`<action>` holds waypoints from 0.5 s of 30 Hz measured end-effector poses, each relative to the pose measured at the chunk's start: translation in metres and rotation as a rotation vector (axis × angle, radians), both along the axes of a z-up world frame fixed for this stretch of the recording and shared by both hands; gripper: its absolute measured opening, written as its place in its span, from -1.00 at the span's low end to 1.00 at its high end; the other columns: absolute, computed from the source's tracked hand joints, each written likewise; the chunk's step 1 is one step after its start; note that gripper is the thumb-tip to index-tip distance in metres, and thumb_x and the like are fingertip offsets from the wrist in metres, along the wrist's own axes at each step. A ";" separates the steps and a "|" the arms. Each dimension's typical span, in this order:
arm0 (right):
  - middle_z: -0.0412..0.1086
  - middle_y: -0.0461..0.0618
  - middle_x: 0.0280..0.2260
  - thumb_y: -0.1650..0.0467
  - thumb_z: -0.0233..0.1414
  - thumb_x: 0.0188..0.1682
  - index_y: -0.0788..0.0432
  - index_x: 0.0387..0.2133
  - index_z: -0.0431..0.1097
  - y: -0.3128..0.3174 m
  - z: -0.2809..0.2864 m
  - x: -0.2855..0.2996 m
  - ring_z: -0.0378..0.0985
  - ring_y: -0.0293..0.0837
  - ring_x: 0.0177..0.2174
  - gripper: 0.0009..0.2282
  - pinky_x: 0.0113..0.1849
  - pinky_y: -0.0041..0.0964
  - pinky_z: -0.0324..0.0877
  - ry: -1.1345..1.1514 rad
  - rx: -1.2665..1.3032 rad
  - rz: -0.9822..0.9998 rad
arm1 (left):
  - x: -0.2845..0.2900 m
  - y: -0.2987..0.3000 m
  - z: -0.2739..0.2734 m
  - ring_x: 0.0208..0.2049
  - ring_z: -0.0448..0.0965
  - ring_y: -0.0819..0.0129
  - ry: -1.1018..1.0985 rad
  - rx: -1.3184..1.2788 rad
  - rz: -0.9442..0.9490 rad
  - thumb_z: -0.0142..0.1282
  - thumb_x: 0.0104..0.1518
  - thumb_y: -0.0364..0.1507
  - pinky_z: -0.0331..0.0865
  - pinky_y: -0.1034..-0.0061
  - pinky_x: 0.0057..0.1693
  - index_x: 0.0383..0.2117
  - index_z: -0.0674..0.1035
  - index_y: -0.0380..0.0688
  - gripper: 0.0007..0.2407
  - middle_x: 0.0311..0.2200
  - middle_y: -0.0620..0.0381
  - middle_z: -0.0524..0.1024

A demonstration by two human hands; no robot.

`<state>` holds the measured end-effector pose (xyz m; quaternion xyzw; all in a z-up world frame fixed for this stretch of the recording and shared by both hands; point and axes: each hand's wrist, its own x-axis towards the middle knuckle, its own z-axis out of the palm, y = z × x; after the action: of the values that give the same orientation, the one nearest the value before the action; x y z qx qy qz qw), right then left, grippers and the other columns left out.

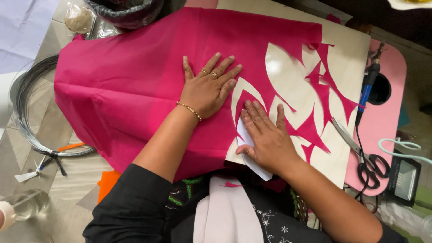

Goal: Cutting out petal shapes from pink fabric using a heat tool and a paper template.

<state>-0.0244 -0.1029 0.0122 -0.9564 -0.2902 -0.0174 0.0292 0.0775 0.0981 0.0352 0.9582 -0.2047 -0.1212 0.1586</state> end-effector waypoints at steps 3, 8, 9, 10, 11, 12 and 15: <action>-0.14 0.10 0.27 -0.17 -0.37 -0.23 0.16 0.22 -0.08 -0.002 0.017 -0.004 -0.18 -0.03 0.26 -0.15 0.15 0.26 -0.52 -0.018 0.051 0.007 | 0.001 0.000 -0.001 0.34 -0.25 0.37 0.011 -0.019 0.001 -0.67 0.23 -0.06 -0.53 -0.42 0.18 0.23 0.08 0.44 -0.58 0.30 0.50 -0.09; -0.04 0.18 0.23 -0.22 -0.15 -0.36 0.23 0.18 0.00 -0.006 0.040 -0.053 -0.04 0.06 0.22 -0.05 0.16 0.29 -0.42 -0.119 0.031 0.138 | -0.010 0.003 0.009 0.33 -0.28 0.31 -0.009 -0.018 -0.002 -0.71 0.18 -0.04 -0.65 -0.35 0.16 0.25 -0.01 0.28 -0.52 0.31 0.40 -0.12; -0.06 0.18 0.23 -0.22 -0.06 -0.36 0.27 0.18 -0.01 -0.010 0.038 -0.064 -0.05 0.04 0.23 -0.02 0.16 0.28 -0.33 -0.117 -0.037 0.162 | -0.016 0.002 0.018 0.33 -0.34 0.27 0.016 -0.033 -0.004 -0.73 0.13 -0.04 -0.70 -0.32 0.14 0.25 -0.06 0.20 -0.48 0.31 0.37 -0.19; -0.06 0.18 0.23 -0.22 -0.06 -0.36 0.27 0.18 -0.01 -0.013 0.032 -0.068 -0.05 0.04 0.23 -0.02 0.16 0.28 -0.33 -0.118 -0.038 0.156 | -0.023 0.002 0.017 0.33 -0.34 0.27 0.015 -0.033 -0.010 -0.73 0.13 -0.04 -0.70 -0.32 0.14 0.25 -0.06 0.20 -0.48 0.31 0.37 -0.19; 0.04 0.19 0.18 -0.02 0.07 -0.31 0.26 0.12 0.09 -0.016 0.027 -0.073 0.06 0.06 0.19 -0.20 0.14 0.28 -0.21 -0.171 -0.013 0.150 | -0.030 0.002 0.016 0.32 -0.28 0.24 -0.034 -0.042 0.015 -0.67 0.16 -0.06 -0.64 -0.36 0.13 0.25 0.00 0.17 -0.50 0.30 0.35 -0.16; 0.14 0.19 0.14 0.17 0.19 -0.26 0.24 0.06 0.18 -0.019 0.022 -0.077 0.17 0.08 0.14 -0.35 0.12 0.28 -0.09 -0.224 0.011 0.146 | -0.038 0.003 0.015 0.31 -0.23 0.20 -0.084 -0.050 0.042 -0.61 0.19 -0.08 -0.58 -0.40 0.13 0.24 0.06 0.14 -0.52 0.30 0.33 -0.12; 0.35 0.20 -0.05 0.55 -0.25 0.03 0.31 -0.14 0.36 -0.022 0.031 -0.085 0.40 0.10 -0.02 -0.76 0.06 0.12 0.16 -0.369 0.131 0.217 | -0.062 0.008 0.003 0.30 -0.14 0.14 -0.191 -0.055 0.117 -0.50 0.21 -0.11 -0.48 -0.45 0.11 0.22 0.13 0.12 -0.55 0.29 0.22 -0.05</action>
<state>-0.1091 -0.1250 0.0428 -0.8961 -0.3902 -0.2078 0.0395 0.0160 0.1057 0.0385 0.9710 -0.1658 -0.0142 0.1715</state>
